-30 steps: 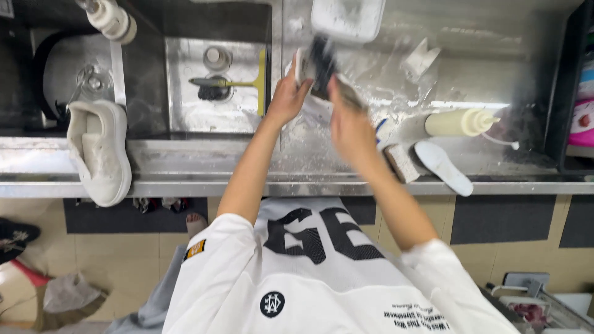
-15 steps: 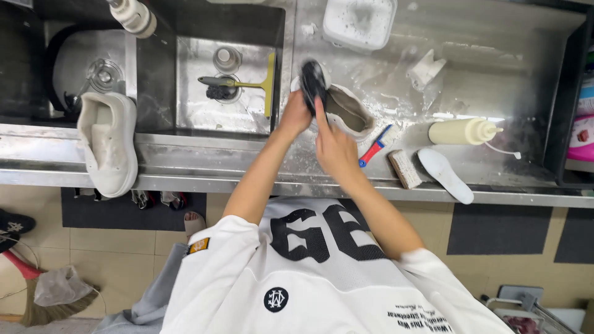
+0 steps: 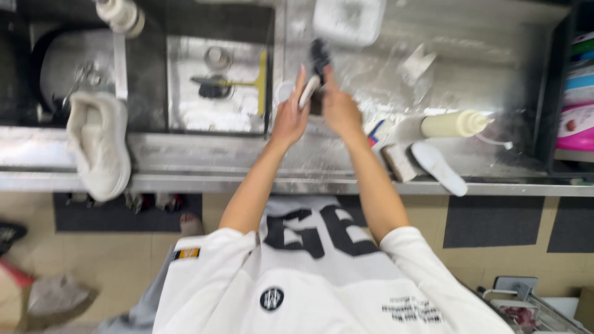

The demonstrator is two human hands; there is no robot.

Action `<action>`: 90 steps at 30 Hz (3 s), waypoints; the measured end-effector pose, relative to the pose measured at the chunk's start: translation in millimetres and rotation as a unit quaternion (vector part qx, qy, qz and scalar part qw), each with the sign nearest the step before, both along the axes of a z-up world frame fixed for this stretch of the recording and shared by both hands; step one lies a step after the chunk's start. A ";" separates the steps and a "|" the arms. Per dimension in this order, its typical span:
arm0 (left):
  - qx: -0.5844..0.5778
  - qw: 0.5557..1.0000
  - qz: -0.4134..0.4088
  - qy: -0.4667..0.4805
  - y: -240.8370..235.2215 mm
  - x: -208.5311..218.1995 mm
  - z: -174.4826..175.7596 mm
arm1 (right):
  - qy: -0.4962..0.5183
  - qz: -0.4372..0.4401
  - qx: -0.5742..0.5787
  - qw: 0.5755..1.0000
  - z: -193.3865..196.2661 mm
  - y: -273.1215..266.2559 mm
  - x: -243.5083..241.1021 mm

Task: Cleaning a white sneaker by scrubbing it with a brush and sponge, applying soap, and rinsing it under a faucet in a sink.

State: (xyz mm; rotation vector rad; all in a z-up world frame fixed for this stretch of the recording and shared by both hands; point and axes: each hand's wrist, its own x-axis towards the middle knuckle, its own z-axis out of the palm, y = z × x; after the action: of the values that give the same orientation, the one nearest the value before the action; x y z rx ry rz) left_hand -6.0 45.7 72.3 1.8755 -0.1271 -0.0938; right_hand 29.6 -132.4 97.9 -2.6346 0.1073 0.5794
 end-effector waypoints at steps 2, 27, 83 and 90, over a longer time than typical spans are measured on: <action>-0.025 0.991 0.059 0.114 5.3 -3.5 -8.4 | -0.096 -0.023 0.117 0.988 29.4 14.8 -77.1; 0.565 0.776 -0.273 0.065 12.9 55.7 -32.6 | -0.245 0.246 0.062 0.936 71.2 -191.5 73.4; 0.340 0.912 -0.231 0.004 7.5 -1.5 -90.1 | -0.054 0.317 -0.172 0.931 -5.2 -195.8 61.8; 0.277 0.944 -0.173 0.057 3.9 -19.8 -58.6 | -0.038 0.318 -0.246 0.915 25.7 -190.9 86.1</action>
State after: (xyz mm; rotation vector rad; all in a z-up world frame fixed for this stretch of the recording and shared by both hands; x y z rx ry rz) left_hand -25.8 49.6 13.7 2.3844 -0.3826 -0.5255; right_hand 115.7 -323.3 123.6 -3.1727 -0.7533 0.7233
